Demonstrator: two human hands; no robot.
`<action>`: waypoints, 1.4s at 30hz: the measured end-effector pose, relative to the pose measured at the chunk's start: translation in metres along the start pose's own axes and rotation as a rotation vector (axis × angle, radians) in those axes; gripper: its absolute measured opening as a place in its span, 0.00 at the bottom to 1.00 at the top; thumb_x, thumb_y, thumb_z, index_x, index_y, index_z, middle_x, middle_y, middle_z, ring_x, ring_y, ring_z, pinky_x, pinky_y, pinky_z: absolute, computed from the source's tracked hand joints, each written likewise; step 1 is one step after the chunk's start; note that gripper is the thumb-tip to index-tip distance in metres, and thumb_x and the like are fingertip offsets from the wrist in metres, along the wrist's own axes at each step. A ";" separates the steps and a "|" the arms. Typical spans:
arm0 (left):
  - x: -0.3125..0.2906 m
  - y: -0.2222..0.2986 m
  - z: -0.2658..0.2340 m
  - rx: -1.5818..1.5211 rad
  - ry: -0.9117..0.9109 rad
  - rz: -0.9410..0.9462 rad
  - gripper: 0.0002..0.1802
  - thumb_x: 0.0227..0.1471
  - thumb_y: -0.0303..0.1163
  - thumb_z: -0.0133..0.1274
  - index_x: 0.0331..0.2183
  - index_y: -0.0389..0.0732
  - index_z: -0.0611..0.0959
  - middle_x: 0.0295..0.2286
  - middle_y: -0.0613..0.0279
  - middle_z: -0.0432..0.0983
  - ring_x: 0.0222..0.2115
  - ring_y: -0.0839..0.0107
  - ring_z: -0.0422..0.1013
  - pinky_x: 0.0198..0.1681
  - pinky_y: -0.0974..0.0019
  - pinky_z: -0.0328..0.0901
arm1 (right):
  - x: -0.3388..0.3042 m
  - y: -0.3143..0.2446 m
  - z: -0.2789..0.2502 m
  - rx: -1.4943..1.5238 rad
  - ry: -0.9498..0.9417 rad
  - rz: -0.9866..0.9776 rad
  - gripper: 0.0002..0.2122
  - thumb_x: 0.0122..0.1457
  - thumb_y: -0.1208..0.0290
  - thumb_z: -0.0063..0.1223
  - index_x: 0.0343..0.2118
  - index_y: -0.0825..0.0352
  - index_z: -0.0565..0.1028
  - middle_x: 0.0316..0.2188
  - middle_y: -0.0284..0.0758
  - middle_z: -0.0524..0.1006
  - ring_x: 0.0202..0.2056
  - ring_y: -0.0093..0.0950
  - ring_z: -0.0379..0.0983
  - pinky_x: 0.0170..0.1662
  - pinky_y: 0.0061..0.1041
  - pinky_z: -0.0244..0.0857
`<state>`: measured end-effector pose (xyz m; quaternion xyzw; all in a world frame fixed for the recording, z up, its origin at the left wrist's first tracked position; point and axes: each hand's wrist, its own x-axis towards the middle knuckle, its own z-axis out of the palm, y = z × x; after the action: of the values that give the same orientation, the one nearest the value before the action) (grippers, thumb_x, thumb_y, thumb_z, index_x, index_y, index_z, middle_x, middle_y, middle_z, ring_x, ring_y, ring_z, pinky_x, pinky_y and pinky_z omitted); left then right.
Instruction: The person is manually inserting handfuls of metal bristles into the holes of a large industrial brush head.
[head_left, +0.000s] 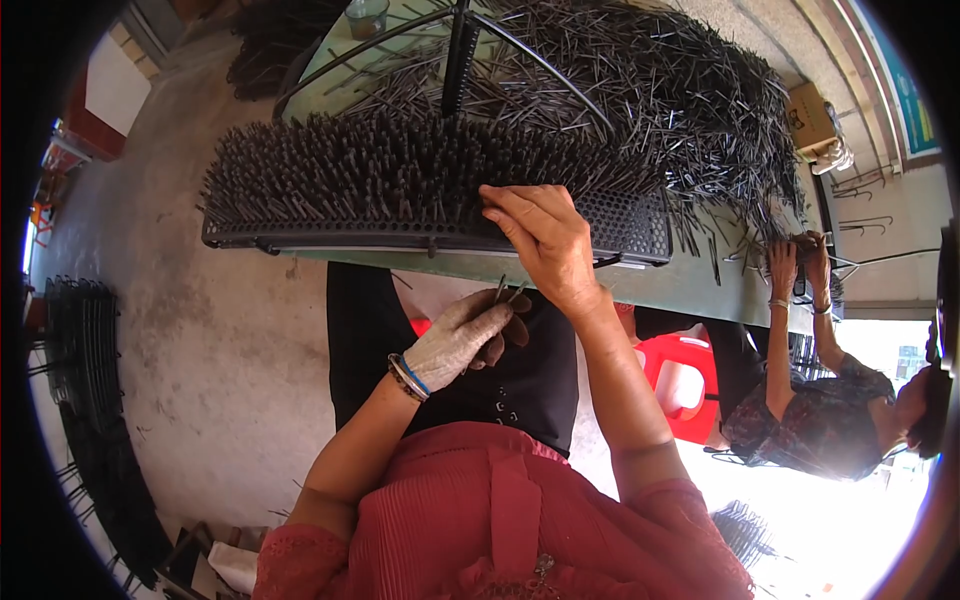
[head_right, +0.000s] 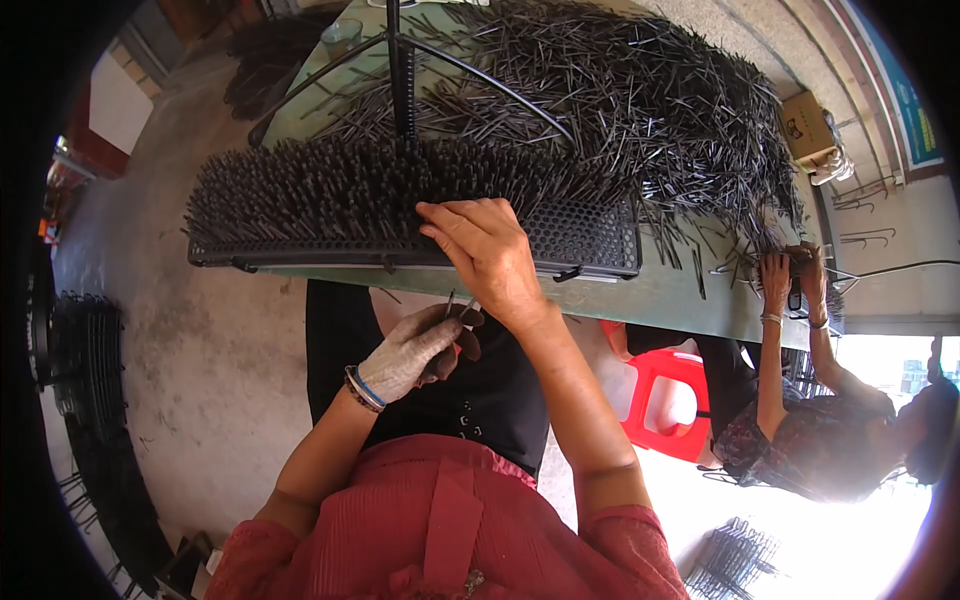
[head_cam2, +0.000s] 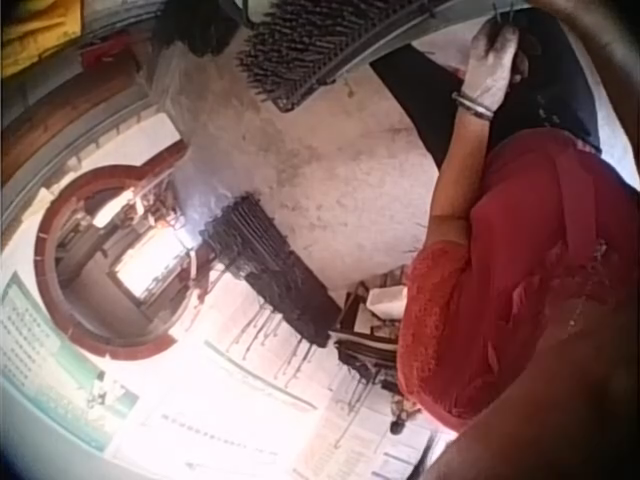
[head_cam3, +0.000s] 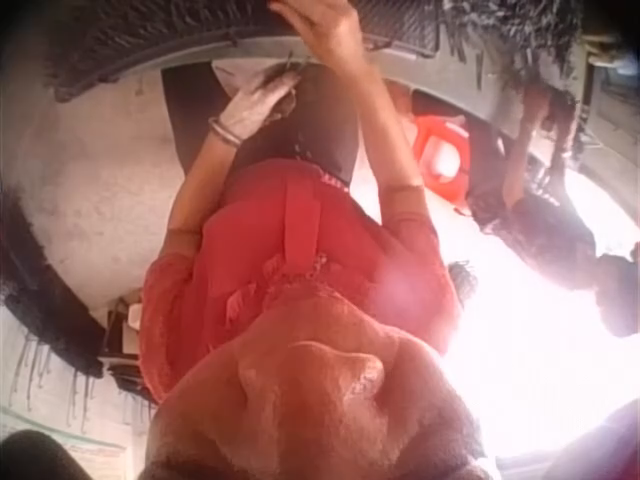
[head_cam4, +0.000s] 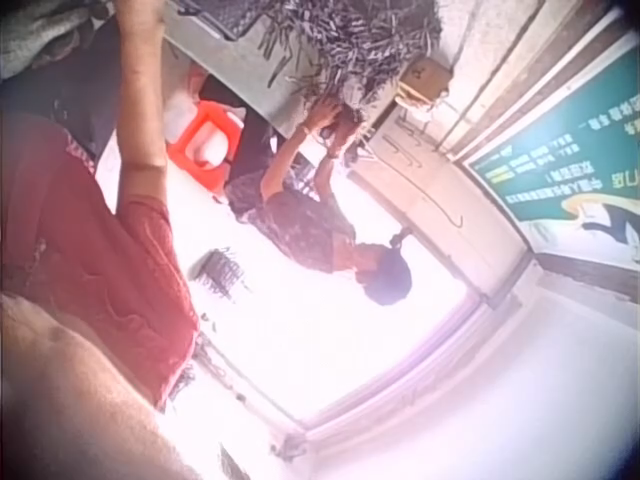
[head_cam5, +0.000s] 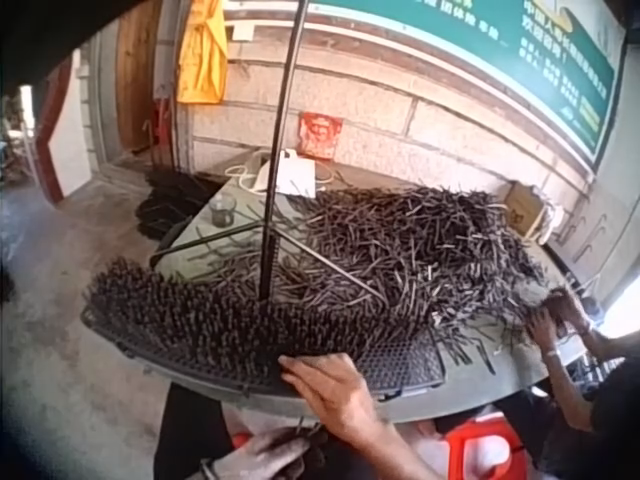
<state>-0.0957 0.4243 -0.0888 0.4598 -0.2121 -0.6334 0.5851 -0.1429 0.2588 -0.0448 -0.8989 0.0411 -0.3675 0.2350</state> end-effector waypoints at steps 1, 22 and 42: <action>-0.001 0.000 0.000 0.006 0.005 -0.007 0.24 0.61 0.45 0.44 0.49 0.33 0.72 0.29 0.61 0.75 0.16 0.85 0.61 0.17 0.81 0.53 | 0.000 -0.001 0.001 -0.004 0.014 -0.008 0.11 0.51 0.77 0.61 0.40 0.67 0.80 0.33 0.34 0.80 0.34 0.29 0.75 0.40 0.25 0.66; 0.000 0.002 0.000 0.014 0.026 -0.023 0.22 0.61 0.43 0.44 0.47 0.33 0.72 0.30 0.61 0.76 0.17 0.84 0.63 0.16 0.80 0.54 | -0.001 -0.011 0.017 -0.148 0.223 0.107 0.11 0.47 0.77 0.64 0.36 0.66 0.81 0.31 0.34 0.77 0.32 0.31 0.71 0.37 0.26 0.64; -0.001 0.000 0.001 -0.062 0.034 -0.030 0.17 0.61 0.37 0.42 0.47 0.37 0.72 0.34 0.64 0.75 0.27 0.83 0.67 0.27 0.79 0.62 | -0.001 -0.004 0.016 -0.077 0.122 -0.101 0.13 0.45 0.79 0.65 0.37 0.66 0.81 0.32 0.35 0.79 0.32 0.30 0.73 0.37 0.26 0.66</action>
<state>-0.0966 0.4249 -0.0886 0.4553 -0.1755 -0.6405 0.5931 -0.1330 0.2688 -0.0534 -0.8842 0.0240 -0.4312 0.1783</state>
